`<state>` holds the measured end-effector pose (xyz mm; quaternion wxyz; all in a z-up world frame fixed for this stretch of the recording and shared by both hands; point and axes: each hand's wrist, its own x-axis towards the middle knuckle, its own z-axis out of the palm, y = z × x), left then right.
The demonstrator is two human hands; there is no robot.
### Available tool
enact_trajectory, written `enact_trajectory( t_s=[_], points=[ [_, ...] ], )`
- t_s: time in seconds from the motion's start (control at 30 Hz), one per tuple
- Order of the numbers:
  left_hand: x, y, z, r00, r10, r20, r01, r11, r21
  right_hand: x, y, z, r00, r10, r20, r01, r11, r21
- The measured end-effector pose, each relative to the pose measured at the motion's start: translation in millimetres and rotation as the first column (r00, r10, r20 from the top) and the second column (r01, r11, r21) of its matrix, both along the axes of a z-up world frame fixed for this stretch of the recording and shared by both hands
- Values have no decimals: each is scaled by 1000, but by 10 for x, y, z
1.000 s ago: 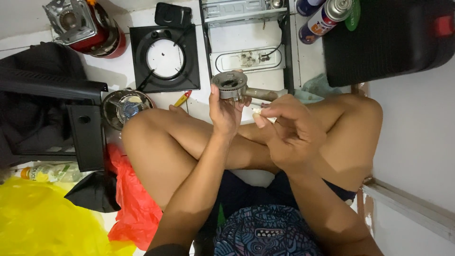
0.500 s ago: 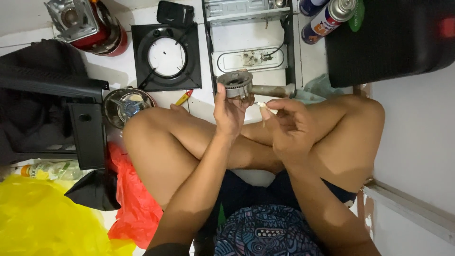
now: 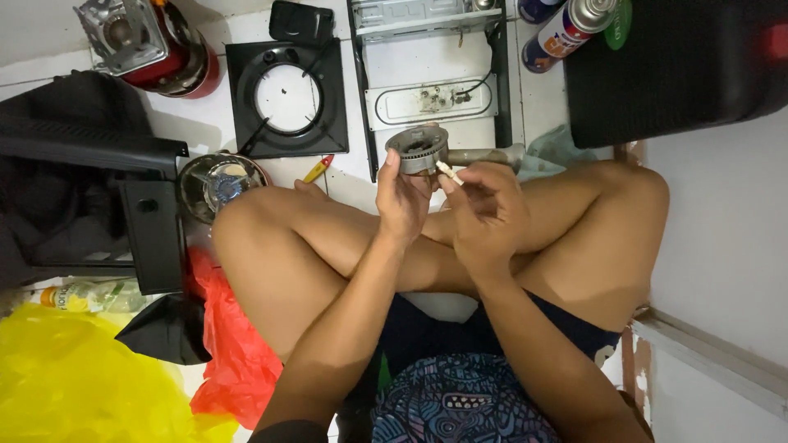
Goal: Disassembling and inspecting a gas stove burner head using a screwdriver for repair.
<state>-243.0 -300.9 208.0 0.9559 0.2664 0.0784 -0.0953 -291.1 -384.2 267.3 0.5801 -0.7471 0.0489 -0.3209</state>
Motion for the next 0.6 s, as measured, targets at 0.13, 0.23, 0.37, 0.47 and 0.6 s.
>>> enact_trajectory(
  t_s=[0.13, 0.23, 0.37, 0.47, 0.6],
  points=[
    [-4, -10, -66, 999, -28, 38, 28, 1000, 11, 31, 61, -22, 1000, 24, 13, -25, 991, 128],
    [-2, -18, -151, 998, -25, 62, 25, 1000, 1, 46, 72, -12, 1000, 14, 12, -15, 994, 105],
    [-14, -38, -165, 997, 5, 73, -3, 999, -34, 70, 99, 42, 999, -23, 39, 23, 1000, 18],
    [-3, -36, -241, 996, 2, 86, 0, 1000, -32, 84, 93, 10, 997, -31, 70, 31, 999, 9],
    [-8, -35, -116, 999, 6, 52, -3, 999, -46, 100, 85, -21, 988, -26, 151, 36, 997, -65]
  ],
)
